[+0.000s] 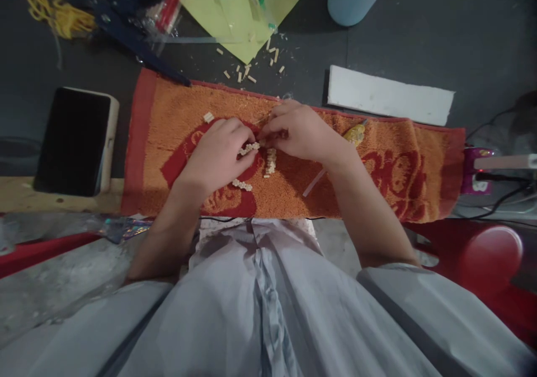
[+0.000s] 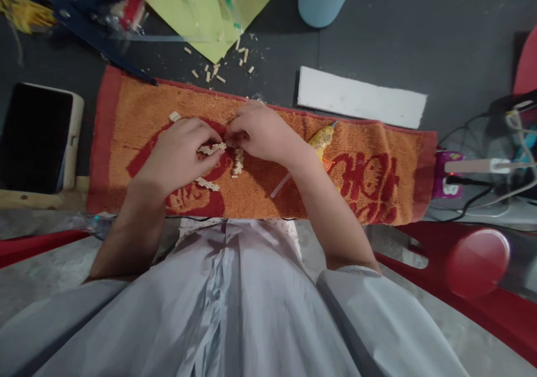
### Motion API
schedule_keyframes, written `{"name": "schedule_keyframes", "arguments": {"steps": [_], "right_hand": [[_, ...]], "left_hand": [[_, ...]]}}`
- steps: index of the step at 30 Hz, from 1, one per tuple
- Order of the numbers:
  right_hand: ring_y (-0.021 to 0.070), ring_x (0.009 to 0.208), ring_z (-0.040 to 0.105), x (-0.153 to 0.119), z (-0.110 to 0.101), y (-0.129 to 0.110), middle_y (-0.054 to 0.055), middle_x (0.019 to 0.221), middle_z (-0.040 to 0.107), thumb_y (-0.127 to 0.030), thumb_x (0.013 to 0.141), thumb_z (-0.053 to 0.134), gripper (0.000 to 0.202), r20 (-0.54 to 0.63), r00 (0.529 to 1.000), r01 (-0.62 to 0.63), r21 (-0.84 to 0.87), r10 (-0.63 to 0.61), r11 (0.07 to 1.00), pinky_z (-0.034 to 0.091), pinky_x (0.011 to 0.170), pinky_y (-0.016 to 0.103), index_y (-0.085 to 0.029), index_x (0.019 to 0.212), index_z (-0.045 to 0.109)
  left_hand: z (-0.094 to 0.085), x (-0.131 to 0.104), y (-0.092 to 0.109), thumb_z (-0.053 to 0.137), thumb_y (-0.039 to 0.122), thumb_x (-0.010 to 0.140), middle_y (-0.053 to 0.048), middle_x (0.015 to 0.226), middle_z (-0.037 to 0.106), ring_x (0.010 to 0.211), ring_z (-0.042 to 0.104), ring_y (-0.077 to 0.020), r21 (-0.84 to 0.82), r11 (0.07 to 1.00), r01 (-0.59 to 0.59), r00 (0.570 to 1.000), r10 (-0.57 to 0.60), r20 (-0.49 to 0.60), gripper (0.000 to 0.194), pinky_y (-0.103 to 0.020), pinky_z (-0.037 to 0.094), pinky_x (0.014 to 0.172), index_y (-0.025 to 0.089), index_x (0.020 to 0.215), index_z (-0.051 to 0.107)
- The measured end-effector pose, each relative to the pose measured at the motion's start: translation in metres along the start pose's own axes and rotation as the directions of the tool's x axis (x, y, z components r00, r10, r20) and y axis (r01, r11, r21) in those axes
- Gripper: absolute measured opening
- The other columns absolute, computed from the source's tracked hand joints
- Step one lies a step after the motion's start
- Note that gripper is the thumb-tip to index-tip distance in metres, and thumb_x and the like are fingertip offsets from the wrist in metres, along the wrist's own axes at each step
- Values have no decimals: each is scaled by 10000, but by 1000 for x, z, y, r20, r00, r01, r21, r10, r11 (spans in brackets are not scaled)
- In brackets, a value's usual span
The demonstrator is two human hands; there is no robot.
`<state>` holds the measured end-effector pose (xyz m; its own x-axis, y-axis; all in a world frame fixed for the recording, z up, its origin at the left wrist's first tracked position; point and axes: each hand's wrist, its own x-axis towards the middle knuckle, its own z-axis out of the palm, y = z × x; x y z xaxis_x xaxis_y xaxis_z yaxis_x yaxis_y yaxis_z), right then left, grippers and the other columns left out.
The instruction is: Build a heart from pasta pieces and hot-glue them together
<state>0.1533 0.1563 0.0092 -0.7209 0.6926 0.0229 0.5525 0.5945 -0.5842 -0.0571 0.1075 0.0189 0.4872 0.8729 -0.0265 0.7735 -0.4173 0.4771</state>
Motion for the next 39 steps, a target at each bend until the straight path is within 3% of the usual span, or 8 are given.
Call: {"name": "schedule_keyframes", "arguments": {"steps": [19,31,39], "right_hand": [[236,922,653,0,-1,0,41,860,746,-204,898,582,165,14,1000,-12,-26,12,1000,498,879,407,-210,873,745],[245,942,631,0,2,2,49,842,739,-178,943,511,249,31,992,123,-88,-121,988,485,910,449,-236,856,738],[233,942,630,-1,3,4,49,846,739,-177,942,524,234,-6,988,150,-76,-151,986,493,872,413,-223,869,742]], "left_hand": [[10,-3,1,523,247,942,-101,1003,679,1030,620,-270,54,998,33,997,-29,-70,160,-424,501,978,166,935,659],[15,-4,-3,536,240,928,-100,987,679,998,615,-273,55,998,-4,993,10,-115,135,-424,507,944,178,914,655],[15,-5,-3,531,256,937,-104,994,668,1007,604,-270,31,999,4,994,0,-113,147,-417,494,940,173,931,653]]}}
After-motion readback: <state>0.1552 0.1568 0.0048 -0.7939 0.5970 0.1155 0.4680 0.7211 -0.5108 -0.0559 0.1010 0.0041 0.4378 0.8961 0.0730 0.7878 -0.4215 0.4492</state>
